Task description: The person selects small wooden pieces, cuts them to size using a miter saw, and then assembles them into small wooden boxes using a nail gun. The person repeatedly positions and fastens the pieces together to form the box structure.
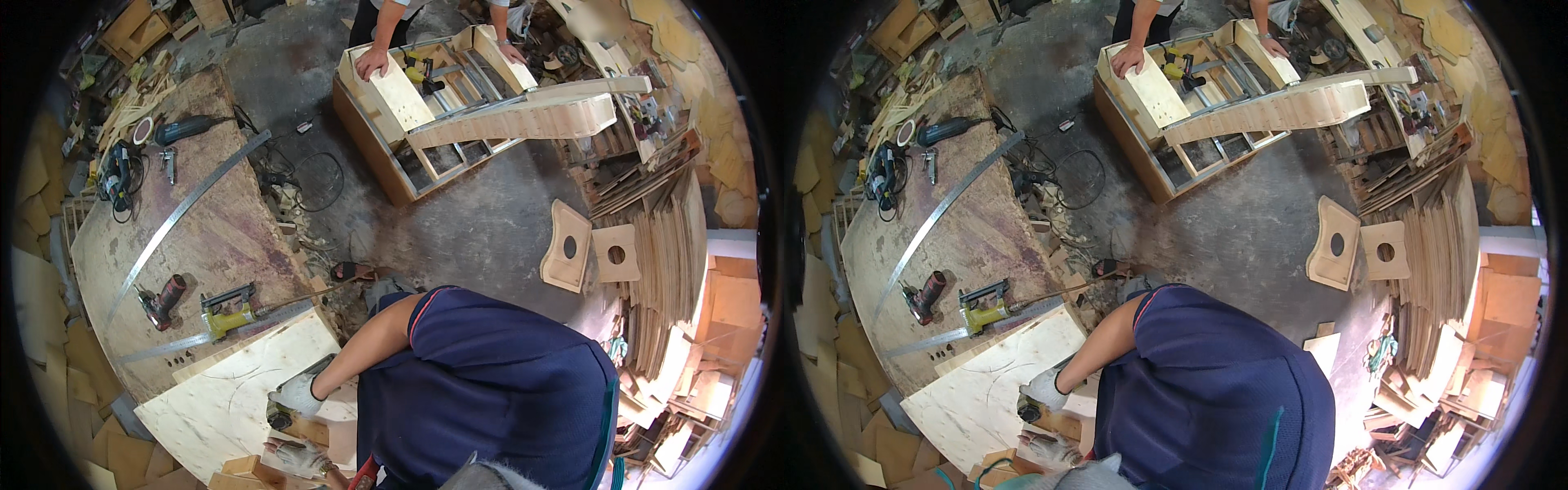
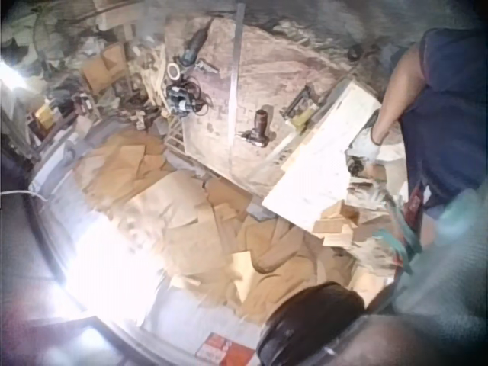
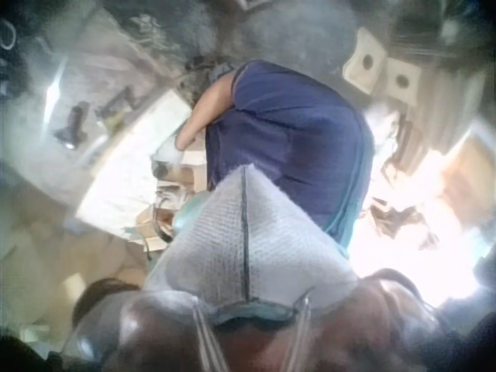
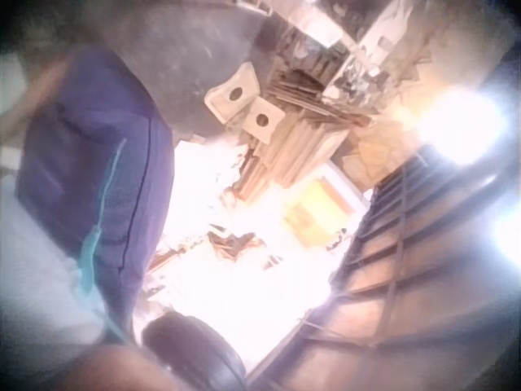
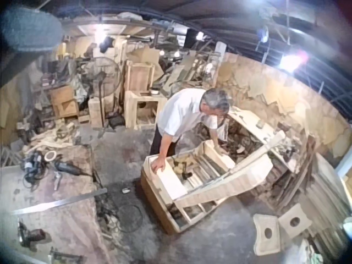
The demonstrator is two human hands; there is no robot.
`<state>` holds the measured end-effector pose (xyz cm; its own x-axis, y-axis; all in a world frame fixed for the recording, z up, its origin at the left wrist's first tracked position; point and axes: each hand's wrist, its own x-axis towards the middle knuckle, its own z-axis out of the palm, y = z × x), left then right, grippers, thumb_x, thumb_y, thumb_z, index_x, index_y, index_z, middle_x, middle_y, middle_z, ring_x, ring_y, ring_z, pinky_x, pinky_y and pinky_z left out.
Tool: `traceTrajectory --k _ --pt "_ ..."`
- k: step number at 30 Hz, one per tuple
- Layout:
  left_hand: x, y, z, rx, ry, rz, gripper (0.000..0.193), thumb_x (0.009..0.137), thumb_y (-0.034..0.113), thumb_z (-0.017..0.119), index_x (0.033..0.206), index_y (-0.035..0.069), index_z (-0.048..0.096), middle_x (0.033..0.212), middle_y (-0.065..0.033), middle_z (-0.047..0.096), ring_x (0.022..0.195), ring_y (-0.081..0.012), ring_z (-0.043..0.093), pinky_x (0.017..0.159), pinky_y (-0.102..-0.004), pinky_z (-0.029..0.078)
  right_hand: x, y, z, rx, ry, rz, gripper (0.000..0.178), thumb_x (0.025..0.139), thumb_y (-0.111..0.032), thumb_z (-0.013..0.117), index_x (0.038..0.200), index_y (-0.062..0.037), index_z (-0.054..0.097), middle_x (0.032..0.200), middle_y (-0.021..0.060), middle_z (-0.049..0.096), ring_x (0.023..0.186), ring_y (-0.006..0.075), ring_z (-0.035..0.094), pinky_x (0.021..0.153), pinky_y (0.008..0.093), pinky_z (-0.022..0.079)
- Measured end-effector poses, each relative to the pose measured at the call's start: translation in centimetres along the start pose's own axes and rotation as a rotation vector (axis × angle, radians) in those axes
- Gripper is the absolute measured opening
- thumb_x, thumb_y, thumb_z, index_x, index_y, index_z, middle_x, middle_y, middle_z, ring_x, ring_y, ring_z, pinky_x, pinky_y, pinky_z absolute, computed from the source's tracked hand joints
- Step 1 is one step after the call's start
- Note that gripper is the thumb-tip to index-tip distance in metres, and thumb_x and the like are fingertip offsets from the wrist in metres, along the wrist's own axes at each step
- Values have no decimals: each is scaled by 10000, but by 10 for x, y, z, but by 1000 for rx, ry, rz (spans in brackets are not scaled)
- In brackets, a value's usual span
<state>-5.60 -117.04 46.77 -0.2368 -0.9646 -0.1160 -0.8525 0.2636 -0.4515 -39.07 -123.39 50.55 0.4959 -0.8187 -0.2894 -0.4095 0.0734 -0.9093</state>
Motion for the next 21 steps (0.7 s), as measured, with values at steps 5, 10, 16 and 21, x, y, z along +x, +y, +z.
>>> traceTrajectory --k 5,10,16,21 --pt "5 8 -2 -269 157 0 1057 997 732 416 1665 -59 199 1749 -242 199 1634 -348 182 1355 -432 125 11 10 8 -25 -6 -4 737 751 -181 790 1373 15 447 937 253 726 906 469 724 749 557 573" --pt "12 10 7 -362 301 32 934 978 551 576 1652 -31 294 1729 -245 265 1618 -364 232 1345 -455 170 12 5 -6 -5 -73 42 765 758 -212 789 1397 -4 424 959 248 734 908 465 727 757 558 574" --pt "29 14 -7 -394 275 40 921 965 515 597 1649 -27 305 1726 -245 272 1615 -366 239 1342 -457 178 8 5 -1 -86 0 -7 785 729 -216 801 1399 -12 444 981 248 735 929 452 732 776 552 574" --pt "30 13 -15 -420 255 26 911 954 485 615 1646 -24 314 1724 -245 278 1613 -368 245 1340 -458 185 6 -3 -4 -151 23 -51 783 712 -204 793 1396 -20 460 995 240 736 941 442 732 798 542 581"
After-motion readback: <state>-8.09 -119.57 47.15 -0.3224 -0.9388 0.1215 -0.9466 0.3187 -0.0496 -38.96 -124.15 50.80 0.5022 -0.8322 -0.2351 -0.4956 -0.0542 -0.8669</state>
